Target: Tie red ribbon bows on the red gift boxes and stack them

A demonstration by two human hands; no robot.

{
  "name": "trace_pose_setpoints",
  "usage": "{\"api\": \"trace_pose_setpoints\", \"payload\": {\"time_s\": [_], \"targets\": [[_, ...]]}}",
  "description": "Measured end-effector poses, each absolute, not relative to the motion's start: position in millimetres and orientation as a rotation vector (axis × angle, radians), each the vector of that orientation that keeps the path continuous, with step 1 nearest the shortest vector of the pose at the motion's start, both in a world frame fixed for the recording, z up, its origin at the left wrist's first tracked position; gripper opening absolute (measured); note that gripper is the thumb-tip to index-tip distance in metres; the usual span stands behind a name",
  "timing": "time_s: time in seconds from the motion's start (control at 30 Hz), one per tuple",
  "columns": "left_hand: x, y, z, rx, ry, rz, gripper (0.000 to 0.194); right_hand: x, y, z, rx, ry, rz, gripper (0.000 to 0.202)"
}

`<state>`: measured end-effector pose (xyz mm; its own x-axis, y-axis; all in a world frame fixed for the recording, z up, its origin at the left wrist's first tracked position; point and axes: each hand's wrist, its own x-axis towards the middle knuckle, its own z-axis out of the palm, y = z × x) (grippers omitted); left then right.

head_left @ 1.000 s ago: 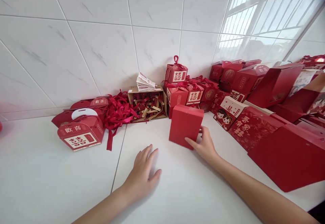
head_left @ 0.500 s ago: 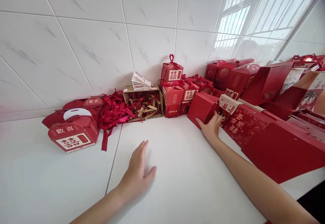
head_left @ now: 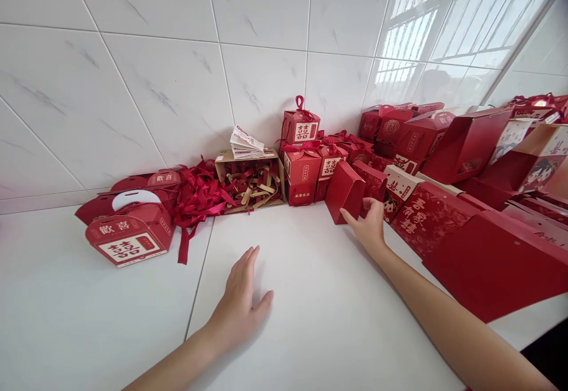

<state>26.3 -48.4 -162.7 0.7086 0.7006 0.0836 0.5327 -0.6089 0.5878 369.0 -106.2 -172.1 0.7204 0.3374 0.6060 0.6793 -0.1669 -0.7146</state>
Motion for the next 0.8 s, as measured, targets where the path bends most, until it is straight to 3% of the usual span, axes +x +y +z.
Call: {"api": "trace_pose_setpoints", "payload": {"time_s": [0.27,0.5,0.8], "targets": [[27.0,-52.3,-154.5,2.303,0.977,0.377,0.071,367.1,-99.8,-185.7,-1.827,-0.782,-0.150,0.075],[24.0,-50.7,-157.5,2.297,0.929,0.430,0.070,352.4,-137.6,-180.4,-1.844,-0.875,-0.087,0.062],[24.3,-50.1,-162.9,2.339,0.865,0.508,0.070,364.2,-209.7,-178.7,-2.055,-0.759,-0.335,0.063]]}}
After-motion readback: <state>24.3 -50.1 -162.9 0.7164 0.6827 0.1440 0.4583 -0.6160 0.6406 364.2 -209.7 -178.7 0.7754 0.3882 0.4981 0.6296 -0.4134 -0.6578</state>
